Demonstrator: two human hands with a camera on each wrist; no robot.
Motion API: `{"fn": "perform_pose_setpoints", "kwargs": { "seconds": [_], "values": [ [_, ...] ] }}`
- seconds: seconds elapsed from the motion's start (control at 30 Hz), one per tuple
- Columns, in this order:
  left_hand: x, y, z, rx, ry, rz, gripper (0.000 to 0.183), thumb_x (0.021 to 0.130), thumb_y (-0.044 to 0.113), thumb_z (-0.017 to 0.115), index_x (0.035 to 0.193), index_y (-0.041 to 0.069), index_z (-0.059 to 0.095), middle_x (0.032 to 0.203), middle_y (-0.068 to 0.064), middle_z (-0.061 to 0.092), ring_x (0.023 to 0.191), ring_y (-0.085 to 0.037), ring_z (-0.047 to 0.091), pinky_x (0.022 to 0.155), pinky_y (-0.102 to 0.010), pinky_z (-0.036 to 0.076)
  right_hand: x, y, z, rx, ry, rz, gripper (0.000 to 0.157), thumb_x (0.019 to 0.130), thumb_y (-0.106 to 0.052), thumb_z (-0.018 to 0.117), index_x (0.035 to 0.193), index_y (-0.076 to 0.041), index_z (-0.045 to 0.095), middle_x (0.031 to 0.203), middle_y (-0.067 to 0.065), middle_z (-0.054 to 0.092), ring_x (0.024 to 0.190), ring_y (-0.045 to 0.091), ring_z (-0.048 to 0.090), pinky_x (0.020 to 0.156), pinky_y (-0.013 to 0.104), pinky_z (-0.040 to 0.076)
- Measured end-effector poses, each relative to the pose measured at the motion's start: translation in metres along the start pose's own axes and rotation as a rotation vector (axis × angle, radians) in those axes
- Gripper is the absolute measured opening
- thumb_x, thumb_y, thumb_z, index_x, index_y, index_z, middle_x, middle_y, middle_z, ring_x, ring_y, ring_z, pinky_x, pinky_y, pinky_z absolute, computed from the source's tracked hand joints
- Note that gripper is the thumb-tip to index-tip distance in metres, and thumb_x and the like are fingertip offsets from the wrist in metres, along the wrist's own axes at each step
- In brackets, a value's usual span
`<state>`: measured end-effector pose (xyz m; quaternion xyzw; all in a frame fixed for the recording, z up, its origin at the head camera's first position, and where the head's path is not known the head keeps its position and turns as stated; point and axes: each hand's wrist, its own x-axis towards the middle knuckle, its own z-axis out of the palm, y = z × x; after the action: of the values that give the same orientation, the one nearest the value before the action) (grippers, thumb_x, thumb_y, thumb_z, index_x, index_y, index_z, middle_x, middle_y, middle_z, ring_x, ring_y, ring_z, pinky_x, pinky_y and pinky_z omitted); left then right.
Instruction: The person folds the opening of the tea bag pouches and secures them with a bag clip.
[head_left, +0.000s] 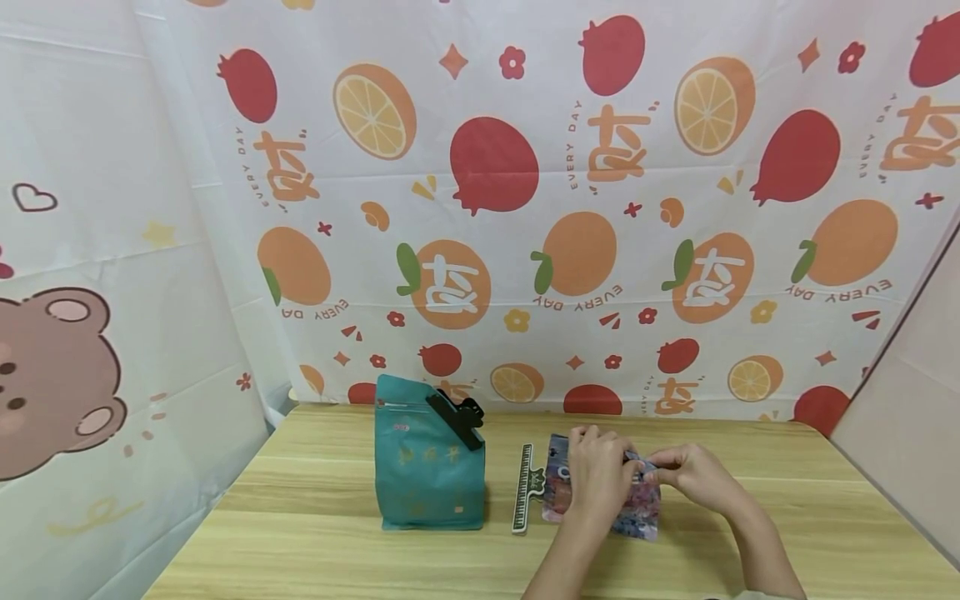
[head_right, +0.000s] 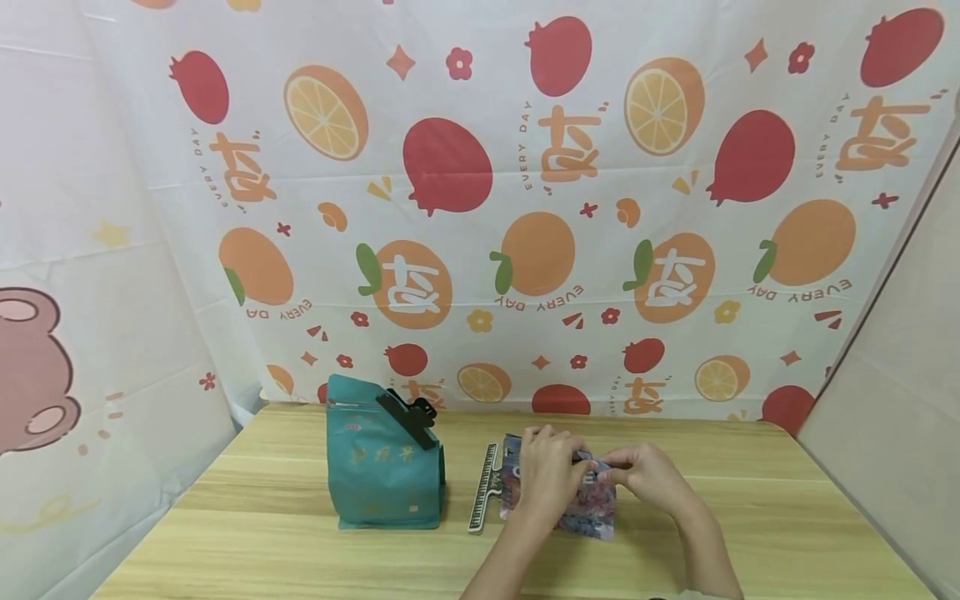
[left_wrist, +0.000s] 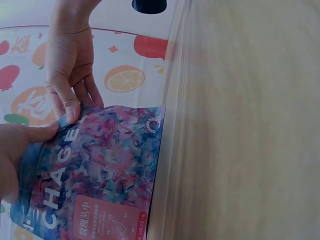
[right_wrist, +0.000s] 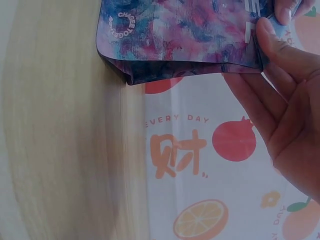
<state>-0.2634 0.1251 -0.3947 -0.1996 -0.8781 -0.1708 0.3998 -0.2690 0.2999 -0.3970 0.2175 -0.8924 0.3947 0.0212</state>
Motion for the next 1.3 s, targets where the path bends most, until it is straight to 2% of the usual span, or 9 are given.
{"fn": "perform_pose_setpoints", "kwargs": {
  "seconds": [0.2, 0.37, 0.53, 0.67, 0.8, 1.03, 1.3],
  "values": [
    [0.001, -0.001, 0.0, 0.019, -0.02, 0.013, 0.016, 0.063, 0.04, 0.082, 0.068, 0.029, 0.071, 0.064, 0.016, 0.059, 0.062, -0.004, 0.047, 0.078, -0.026, 0.038, 0.001, 0.0, 0.0, 0.0, 0.005, -0.005, 0.017, 0.083, -0.019, 0.067, 0.093, -0.007, 0.073, 0.089, 0.002, 0.069, 0.08, 0.012, 0.064, 0.065, 0.027, 0.051],
    [0.003, -0.003, -0.004, 0.036, -0.122, 0.025, 0.012, 0.071, 0.04, 0.077, 0.073, 0.03, 0.071, 0.067, 0.017, 0.06, 0.065, -0.004, 0.047, 0.073, -0.024, 0.035, 0.001, 0.0, 0.0, 0.001, 0.006, -0.008, 0.018, 0.083, -0.02, 0.067, 0.094, -0.006, 0.073, 0.089, 0.003, 0.069, 0.081, 0.012, 0.064, 0.064, 0.027, 0.051],
    [0.006, -0.004, -0.009, 0.038, -0.218, 0.022, 0.012, 0.076, 0.042, 0.072, 0.079, 0.031, 0.071, 0.073, 0.017, 0.062, 0.071, -0.004, 0.051, 0.083, -0.027, 0.036, 0.001, 0.001, 0.0, -0.006, 0.005, -0.019, 0.02, 0.083, -0.02, 0.067, 0.094, -0.004, 0.073, 0.089, 0.004, 0.069, 0.082, 0.013, 0.064, 0.065, 0.027, 0.051],
    [0.008, -0.006, -0.012, 0.008, -0.243, 0.009, 0.011, 0.078, 0.041, 0.07, 0.08, 0.031, 0.071, 0.075, 0.017, 0.063, 0.073, -0.003, 0.054, 0.09, -0.029, 0.035, 0.001, 0.001, -0.001, 0.008, -0.004, -0.013, 0.022, 0.083, -0.02, 0.067, 0.095, -0.003, 0.072, 0.09, 0.006, 0.069, 0.083, 0.014, 0.065, 0.066, 0.027, 0.052],
    [0.008, -0.008, -0.011, -0.019, -0.222, 0.015, 0.01, 0.078, 0.041, 0.07, 0.078, 0.03, 0.072, 0.073, 0.017, 0.062, 0.071, -0.003, 0.054, 0.089, -0.028, 0.036, 0.001, 0.001, -0.002, 0.012, -0.017, -0.01, 0.023, 0.084, -0.021, 0.067, 0.096, -0.003, 0.072, 0.092, 0.006, 0.069, 0.083, 0.013, 0.064, 0.066, 0.027, 0.051],
    [0.005, -0.009, -0.009, -0.039, -0.139, 0.02, 0.009, 0.076, 0.039, 0.073, 0.075, 0.031, 0.073, 0.071, 0.018, 0.063, 0.067, -0.001, 0.054, 0.086, -0.026, 0.037, 0.0, 0.0, -0.004, 0.046, -0.072, -0.03, 0.024, 0.085, -0.019, 0.065, 0.1, -0.001, 0.069, 0.094, 0.008, 0.068, 0.081, 0.012, 0.063, 0.067, 0.027, 0.051],
    [0.002, -0.009, -0.005, -0.064, -0.048, 0.013, 0.008, 0.072, 0.037, 0.076, 0.074, 0.029, 0.074, 0.071, 0.017, 0.064, 0.066, -0.001, 0.054, 0.085, -0.026, 0.039, -0.003, -0.004, -0.009, 0.116, -0.158, -0.036, 0.03, 0.09, -0.016, 0.061, 0.11, 0.006, 0.062, 0.104, 0.017, 0.063, 0.09, 0.014, 0.062, 0.072, 0.027, 0.051]
  ]
}}
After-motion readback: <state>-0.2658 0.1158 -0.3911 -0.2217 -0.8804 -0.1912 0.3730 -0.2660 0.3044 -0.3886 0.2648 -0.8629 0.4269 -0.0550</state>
